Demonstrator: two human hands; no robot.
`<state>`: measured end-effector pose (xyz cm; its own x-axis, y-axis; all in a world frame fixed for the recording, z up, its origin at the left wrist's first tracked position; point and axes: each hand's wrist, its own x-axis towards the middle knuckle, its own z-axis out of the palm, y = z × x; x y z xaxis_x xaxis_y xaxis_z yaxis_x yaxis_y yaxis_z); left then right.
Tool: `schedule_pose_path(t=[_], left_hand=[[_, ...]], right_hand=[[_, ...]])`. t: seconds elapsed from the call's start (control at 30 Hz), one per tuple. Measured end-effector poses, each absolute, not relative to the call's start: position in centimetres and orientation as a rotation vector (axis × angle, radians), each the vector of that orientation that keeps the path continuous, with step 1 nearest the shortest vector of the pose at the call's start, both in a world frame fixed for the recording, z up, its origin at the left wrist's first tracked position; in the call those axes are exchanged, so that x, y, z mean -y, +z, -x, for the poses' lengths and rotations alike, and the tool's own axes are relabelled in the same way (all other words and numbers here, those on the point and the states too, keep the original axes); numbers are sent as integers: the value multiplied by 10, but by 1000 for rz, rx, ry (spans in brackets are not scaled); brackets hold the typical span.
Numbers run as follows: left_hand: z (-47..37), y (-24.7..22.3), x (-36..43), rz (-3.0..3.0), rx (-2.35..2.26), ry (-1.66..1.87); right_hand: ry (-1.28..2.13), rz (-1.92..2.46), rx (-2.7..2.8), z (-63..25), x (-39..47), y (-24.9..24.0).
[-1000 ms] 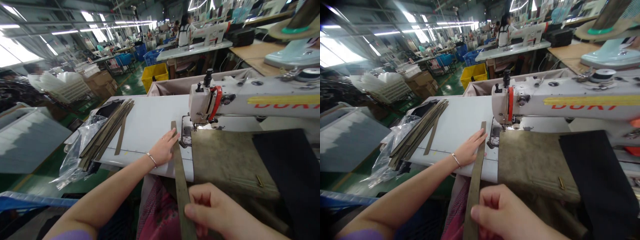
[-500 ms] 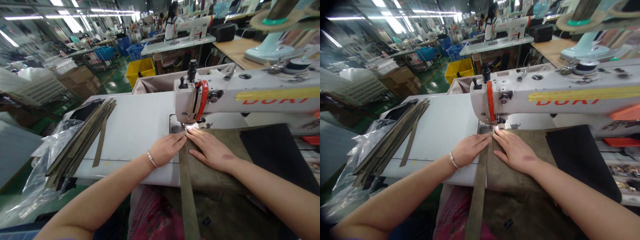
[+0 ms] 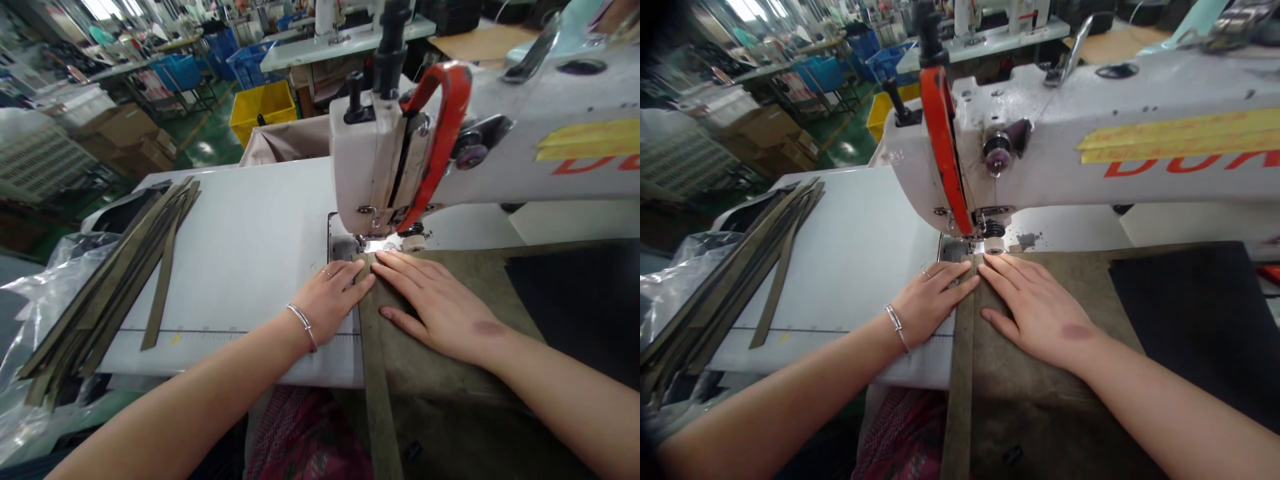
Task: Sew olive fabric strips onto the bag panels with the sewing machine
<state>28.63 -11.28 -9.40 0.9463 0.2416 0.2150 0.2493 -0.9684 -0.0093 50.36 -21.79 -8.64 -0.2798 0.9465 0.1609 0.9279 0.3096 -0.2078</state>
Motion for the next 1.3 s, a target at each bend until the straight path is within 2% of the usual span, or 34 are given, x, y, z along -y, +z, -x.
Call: schedule_pose_path(t=[0.73, 1.3], left_hand=[[-290, -93, 111, 3039, 357, -386], [-295, -100, 101, 3056, 327, -606]], right_hand=[[129, 1703, 2349, -509, 211, -87], [108, 1690, 2359, -513, 203, -87]])
